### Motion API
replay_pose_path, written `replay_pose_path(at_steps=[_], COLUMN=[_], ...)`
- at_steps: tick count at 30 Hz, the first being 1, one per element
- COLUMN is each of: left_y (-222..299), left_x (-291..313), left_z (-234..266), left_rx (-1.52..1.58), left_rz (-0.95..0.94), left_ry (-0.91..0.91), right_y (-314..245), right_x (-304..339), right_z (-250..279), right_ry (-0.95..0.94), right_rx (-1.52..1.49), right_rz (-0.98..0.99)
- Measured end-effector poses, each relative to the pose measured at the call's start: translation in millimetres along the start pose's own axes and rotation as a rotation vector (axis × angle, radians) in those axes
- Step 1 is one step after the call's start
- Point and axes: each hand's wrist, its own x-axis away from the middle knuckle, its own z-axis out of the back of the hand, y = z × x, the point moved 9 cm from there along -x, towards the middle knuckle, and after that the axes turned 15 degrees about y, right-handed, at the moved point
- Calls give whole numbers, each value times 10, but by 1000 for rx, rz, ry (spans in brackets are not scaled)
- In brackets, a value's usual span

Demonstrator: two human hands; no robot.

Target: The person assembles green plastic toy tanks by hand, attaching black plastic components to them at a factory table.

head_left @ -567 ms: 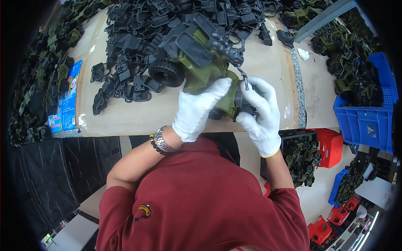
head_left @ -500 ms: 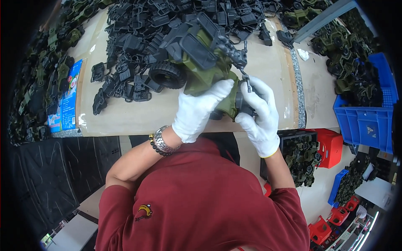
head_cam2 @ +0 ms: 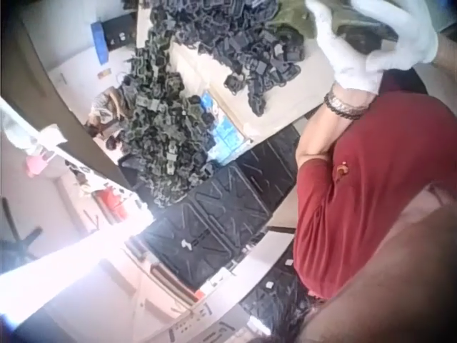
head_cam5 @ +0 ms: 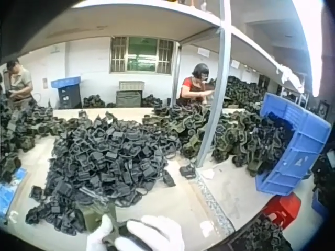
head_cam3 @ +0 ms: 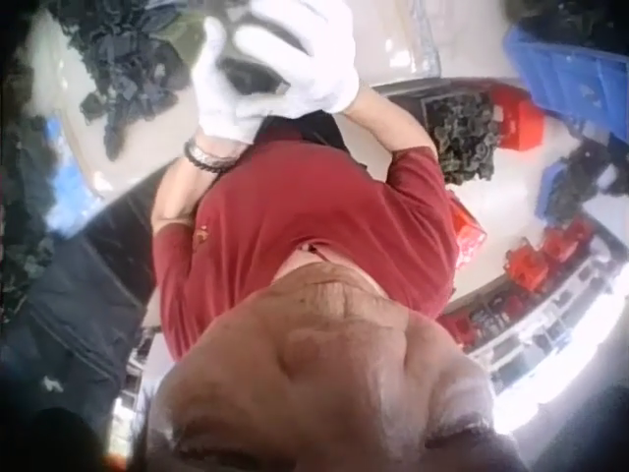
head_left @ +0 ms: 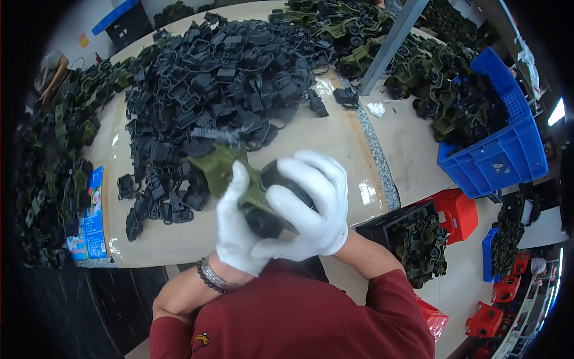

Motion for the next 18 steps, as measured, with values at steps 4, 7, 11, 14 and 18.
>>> replay_pose_path(at_steps=[4,7,11,14,18], left_y=[14,160,727,1789,4394], left_x=[-135,-81,30,185,1001], left_z=[167,88,107,457,737], left_rx=[74,-19,-233,-622,-266], left_rz=[-73,-202,-576,-813,-1163], left_ry=[103,93,130,369,462], right_y=[205,257,514,1769,3818], right_x=[-44,-252,-437,-682,-461], right_z=[-146,-276,-622,-853,-924], right_ry=[-125,-192,-320,-335,-1135], right_rx=[-97,-140,-351,5,1298], right_rz=[-55,14,-111,-117,-23])
